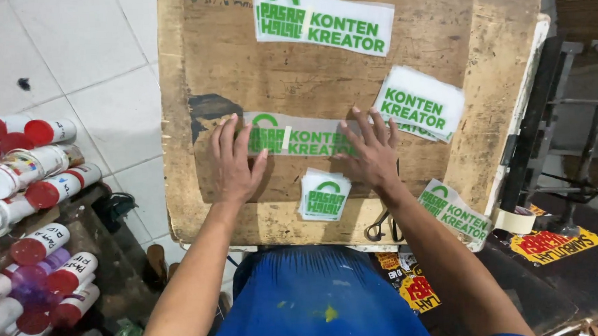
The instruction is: Applying clear adhesive tape to printed labels on a wooden workbench using scissors to cut the tape.
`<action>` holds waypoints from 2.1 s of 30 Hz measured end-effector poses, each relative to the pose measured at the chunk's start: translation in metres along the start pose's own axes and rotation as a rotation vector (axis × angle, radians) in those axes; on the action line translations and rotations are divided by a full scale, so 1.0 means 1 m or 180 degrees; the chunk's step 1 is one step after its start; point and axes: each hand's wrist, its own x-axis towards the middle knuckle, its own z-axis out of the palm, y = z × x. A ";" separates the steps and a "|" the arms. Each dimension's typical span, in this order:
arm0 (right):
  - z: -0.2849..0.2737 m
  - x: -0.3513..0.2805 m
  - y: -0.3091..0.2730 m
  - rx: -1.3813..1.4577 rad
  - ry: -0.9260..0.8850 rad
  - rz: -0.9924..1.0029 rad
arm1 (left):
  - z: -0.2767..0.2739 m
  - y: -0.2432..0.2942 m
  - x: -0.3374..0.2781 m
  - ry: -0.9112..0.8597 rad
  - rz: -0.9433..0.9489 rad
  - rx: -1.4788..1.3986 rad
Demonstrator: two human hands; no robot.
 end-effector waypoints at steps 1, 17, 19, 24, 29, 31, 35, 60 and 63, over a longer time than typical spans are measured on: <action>0.001 -0.001 0.001 -0.0008 0.0009 0.0002 | -0.001 0.000 -0.001 0.0008 0.0009 -0.0002; 0.007 0.012 0.014 0.0038 0.0223 -0.0126 | -0.004 -0.005 -0.025 -0.0175 -0.0608 -0.0169; 0.004 0.015 0.013 0.0090 0.0295 -0.0184 | -0.002 -0.007 -0.029 -0.0189 -0.0606 -0.0125; 0.000 0.023 0.013 0.0346 0.0264 -0.0246 | -0.007 -0.004 -0.027 -0.0242 -0.0724 -0.0214; -0.005 0.077 0.037 0.0252 0.0447 -0.0296 | -0.005 -0.006 -0.028 -0.0223 -0.0798 -0.0275; -0.015 0.110 0.051 0.0212 0.0541 -0.0315 | -0.005 -0.005 -0.027 -0.0222 -0.0791 -0.0234; -0.021 0.161 0.090 0.0219 0.0700 -0.0312 | 0.001 -0.006 -0.027 -0.0168 -0.0696 -0.0028; -0.043 0.167 0.035 -0.0062 -0.1781 0.1347 | -0.009 0.004 -0.021 -0.0317 -0.0452 0.0127; -0.040 0.167 0.040 0.0019 -0.1761 0.1242 | -0.017 0.005 -0.021 -0.0268 -0.0407 -0.0219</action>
